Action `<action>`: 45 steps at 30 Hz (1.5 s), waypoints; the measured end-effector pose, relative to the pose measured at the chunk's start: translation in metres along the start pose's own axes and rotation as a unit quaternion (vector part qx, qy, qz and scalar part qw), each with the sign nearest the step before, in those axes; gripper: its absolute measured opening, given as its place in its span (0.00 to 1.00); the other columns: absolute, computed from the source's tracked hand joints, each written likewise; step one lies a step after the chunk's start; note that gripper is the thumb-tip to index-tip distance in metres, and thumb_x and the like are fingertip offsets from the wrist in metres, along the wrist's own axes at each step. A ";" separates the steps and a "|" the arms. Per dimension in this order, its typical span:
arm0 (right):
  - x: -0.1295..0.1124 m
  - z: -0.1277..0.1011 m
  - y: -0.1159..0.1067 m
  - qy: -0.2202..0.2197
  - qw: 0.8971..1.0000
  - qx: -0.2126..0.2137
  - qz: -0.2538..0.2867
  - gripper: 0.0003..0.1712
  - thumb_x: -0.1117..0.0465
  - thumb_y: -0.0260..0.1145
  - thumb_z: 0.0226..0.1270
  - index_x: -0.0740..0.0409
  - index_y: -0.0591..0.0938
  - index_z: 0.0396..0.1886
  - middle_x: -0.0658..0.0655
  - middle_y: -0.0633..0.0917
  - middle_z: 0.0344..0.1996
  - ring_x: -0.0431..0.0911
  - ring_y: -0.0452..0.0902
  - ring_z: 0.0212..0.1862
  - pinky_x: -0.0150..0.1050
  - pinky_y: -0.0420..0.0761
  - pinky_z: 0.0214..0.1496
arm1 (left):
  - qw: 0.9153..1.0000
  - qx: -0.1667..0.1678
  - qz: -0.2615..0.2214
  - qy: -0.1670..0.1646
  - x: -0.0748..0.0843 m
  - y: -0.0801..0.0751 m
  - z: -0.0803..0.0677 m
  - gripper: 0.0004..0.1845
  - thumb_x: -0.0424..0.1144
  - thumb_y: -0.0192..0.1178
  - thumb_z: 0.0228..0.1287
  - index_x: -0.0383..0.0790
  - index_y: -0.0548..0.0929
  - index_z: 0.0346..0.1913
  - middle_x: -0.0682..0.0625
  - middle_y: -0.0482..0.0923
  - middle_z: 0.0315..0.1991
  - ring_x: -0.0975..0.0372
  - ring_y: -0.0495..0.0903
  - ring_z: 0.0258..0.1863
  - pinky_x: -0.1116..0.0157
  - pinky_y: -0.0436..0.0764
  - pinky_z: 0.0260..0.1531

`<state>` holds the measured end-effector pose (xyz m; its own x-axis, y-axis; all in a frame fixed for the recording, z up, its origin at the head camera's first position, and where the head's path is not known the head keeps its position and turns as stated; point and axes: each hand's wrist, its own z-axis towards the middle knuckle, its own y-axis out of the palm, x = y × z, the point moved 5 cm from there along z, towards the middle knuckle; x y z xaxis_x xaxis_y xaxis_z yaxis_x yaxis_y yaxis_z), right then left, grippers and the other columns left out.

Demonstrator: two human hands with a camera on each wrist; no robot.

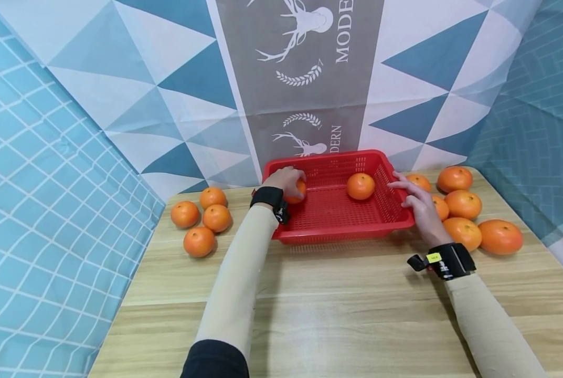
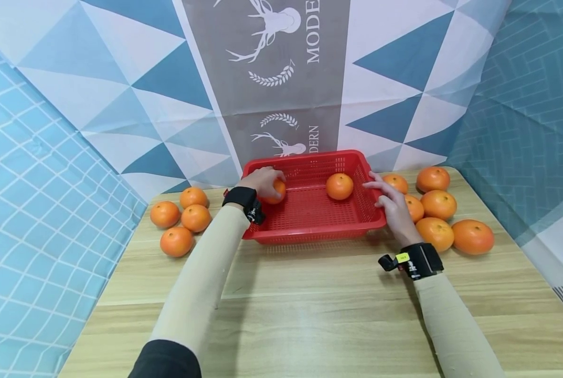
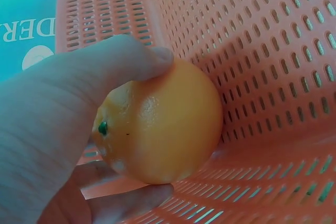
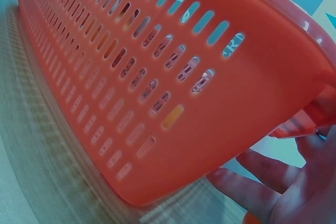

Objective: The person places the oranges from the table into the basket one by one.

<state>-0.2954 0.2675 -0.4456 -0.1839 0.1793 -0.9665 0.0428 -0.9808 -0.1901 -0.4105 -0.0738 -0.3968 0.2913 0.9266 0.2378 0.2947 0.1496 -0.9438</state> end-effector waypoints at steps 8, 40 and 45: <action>-0.002 0.000 0.000 -0.003 1.000 0.004 -0.001 0.34 0.73 0.45 0.73 0.68 0.77 0.76 0.53 0.57 0.94 0.63 0.45 0.94 0.15 0.79 0.61 | 1.000 0.003 0.007 0.004 0.003 -0.004 -0.003 0.32 0.43 0.81 0.64 0.49 0.84 0.71 0.45 0.82 0.67 0.51 0.77 0.66 0.52 0.85 0.70; -0.003 0.000 0.000 -0.014 1.000 0.005 -0.004 0.34 0.74 0.44 0.73 0.69 0.76 0.76 0.55 0.58 0.94 0.62 0.46 0.94 0.14 0.79 0.62 | 0.998 0.054 0.017 0.022 0.004 -0.054 -0.016 0.36 0.46 0.74 0.73 0.46 0.78 0.81 0.41 0.78 0.76 0.46 0.78 0.72 0.46 0.84 0.76; -0.002 -0.001 0.000 -0.010 1.000 0.003 -0.002 0.34 0.74 0.44 0.73 0.69 0.76 0.76 0.55 0.57 0.94 0.62 0.45 0.95 0.14 0.79 0.62 | 0.997 0.067 0.009 0.023 0.005 -0.062 -0.019 0.37 0.45 0.73 0.73 0.47 0.76 0.83 0.40 0.76 0.78 0.45 0.78 0.73 0.45 0.84 0.77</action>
<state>-0.2945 0.2669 -0.4437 -0.2044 0.1808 -0.9621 0.0366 -0.9807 -0.1921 -0.4098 -0.0855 -0.3325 0.3382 0.9130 0.2281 0.1663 0.1805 -0.9694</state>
